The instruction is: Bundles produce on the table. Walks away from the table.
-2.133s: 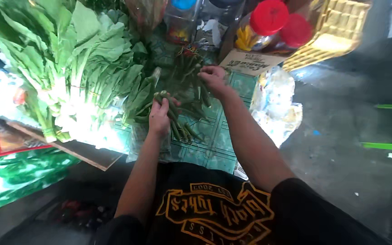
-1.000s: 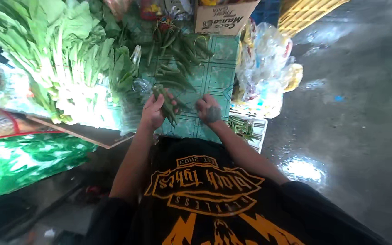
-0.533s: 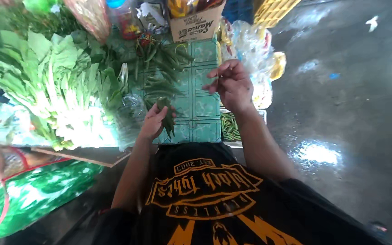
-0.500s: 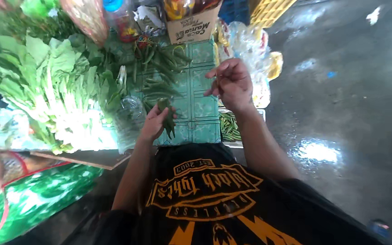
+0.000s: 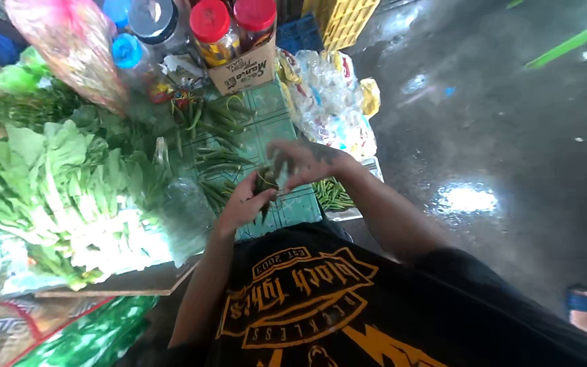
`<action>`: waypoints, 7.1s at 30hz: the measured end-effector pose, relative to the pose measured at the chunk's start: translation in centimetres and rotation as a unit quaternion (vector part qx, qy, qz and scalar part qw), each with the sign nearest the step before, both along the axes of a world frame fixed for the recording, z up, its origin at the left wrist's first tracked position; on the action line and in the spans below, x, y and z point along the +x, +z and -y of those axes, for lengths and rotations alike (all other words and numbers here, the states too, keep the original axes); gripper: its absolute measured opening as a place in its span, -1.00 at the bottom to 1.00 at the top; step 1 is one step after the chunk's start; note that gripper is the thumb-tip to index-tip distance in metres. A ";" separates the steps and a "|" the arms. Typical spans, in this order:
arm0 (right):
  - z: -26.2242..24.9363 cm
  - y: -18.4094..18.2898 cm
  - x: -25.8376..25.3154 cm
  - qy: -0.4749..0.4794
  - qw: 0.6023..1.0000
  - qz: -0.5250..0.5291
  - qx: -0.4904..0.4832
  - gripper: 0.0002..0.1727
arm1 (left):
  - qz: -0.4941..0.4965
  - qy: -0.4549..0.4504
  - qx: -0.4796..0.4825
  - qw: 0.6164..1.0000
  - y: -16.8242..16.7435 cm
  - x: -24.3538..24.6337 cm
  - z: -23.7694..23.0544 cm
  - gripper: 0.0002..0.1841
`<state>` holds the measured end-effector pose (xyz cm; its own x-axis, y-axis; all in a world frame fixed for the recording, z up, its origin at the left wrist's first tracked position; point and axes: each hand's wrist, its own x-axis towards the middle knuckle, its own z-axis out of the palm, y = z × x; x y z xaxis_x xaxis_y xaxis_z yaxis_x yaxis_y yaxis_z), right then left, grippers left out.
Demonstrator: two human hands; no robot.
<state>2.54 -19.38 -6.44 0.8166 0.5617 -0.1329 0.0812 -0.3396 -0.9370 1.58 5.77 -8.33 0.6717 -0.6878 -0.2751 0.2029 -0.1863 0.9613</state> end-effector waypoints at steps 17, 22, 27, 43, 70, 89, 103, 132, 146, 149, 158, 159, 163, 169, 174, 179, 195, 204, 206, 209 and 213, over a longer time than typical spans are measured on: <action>-1.8 -2.9 -6.8 -0.328 0.859 -0.007 0.394 0.25 | 0.430 0.102 0.108 0.891 -1.6 -0.5 5.6 -0.51; -1.3 -3.9 -7.5 -0.374 0.889 0.001 0.263 -0.03 | 0.530 0.023 0.251 0.810 -0.5 -1.2 5.9 -0.50; 0.8 -4.8 -8.6 -0.262 0.949 -0.021 0.171 -0.22 | 0.347 -0.060 0.341 0.872 1.6 -1.8 6.7 -0.14; 21.7 -23.3 -18.2 -0.366 0.814 -0.379 -0.243 0.08 | 0.273 0.036 0.517 0.810 -3.8 2.0 -7.2 -0.72; -10.0 -8.0 6.0 -0.217 0.951 0.013 -0.218 -0.73 | 0.270 0.050 0.488 0.829 -8.2 7.6 -5.8 -0.70; -18.3 -5.2 12.7 -0.182 0.965 0.028 -0.188 -0.50 | -0.292 0.544 -0.173 0.767 -5.1 9.0 -6.0 -0.69; -13.6 -10.1 17.5 -0.267 0.889 -0.018 -0.371 -0.29 | -0.288 0.414 -0.214 0.836 -3.5 3.5 -9.8 -0.68; -16.8 -6.4 24.2 -0.283 0.926 -0.192 -0.162 -0.55 | -0.323 0.262 -0.168 0.894 -3.8 0.6 -12.6 -0.62; -18.0 -6.6 11.7 -0.153 0.916 0.125 -0.349 -0.74 | -0.311 0.398 -0.252 0.826 -3.5 -0.8 -11.1 -0.56; -19.6 -9.1 10.1 -0.057 0.874 0.067 -0.478 -0.71 | -0.341 0.420 -0.238 0.807 -3.0 -1.0 -11.6 -0.58; -19.0 -4.6 5.7 -0.157 0.938 0.093 -0.295 -0.74 | -0.271 0.435 -0.190 0.838 -2.7 -0.6 -11.7 -0.48; -19.1 -3.0 4.9 -0.142 0.958 0.060 -0.241 -0.76 | -0.268 0.439 -0.186 0.837 -2.7 -0.6 -11.5 -0.40; -18.4 -1.8 4.6 -0.112 0.985 -0.025 -0.127 -0.69 | -0.251 0.479 -0.175 0.823 -2.6 0.4 -10.7 -0.69; -20.5 -8.5 13.8 -0.115 0.896 0.170 -0.393 -0.70 | -0.237 0.455 -0.149 0.845 -3.0 0.3 -11.3 -0.70; -22.0 -9.3 18.7 -0.029 0.886 0.103 -0.451 -0.63 | -0.238 0.443 -0.128 0.855 -2.5 0.2 -13.0 -0.63; -19.0 -7.2 19.4 -0.071 0.964 0.097 -0.237 -0.63 | -0.224 0.431 -0.175 0.857 -3.5 1.0 -14.2 -0.49; -22.1 -2.9 1.7 -0.227 0.949 0.185 -0.119 -0.76 | -0.236 0.384 -0.206 0.868 -3.6 1.0 -10.7 -0.51; -14.4 -6.0 0.1 -0.294 0.943 -0.083 -0.128 -0.70 | -0.264 0.360 -0.221 0.867 -3.6 -0.2 -12.8 -0.69; -12.6 -9.0 -1.0 -0.246 0.933 -0.096 -0.244 -0.65 | -0.245 0.374 -0.219 0.867 -3.4 0.0 -14.5 -0.69; -12.5 -11.4 -3.1 -0.170 0.922 -0.030 -0.346 -0.54 | -0.236 0.380 -0.221 0.867 -2.9 0.4 -16.3 -0.71; -11.9 -12.4 -4.4 -0.159 0.929 0.073 -0.327 -0.73 | -0.217 0.368 -0.222 0.877 -2.4 0.0 -16.9 -0.67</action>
<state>-1.86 -7.44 -18.80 0.9638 0.1272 -0.2343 -0.0104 -0.8604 -0.5096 1.57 22.71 -10.71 0.8764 -0.2166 -0.4302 0.4764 0.5211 0.7082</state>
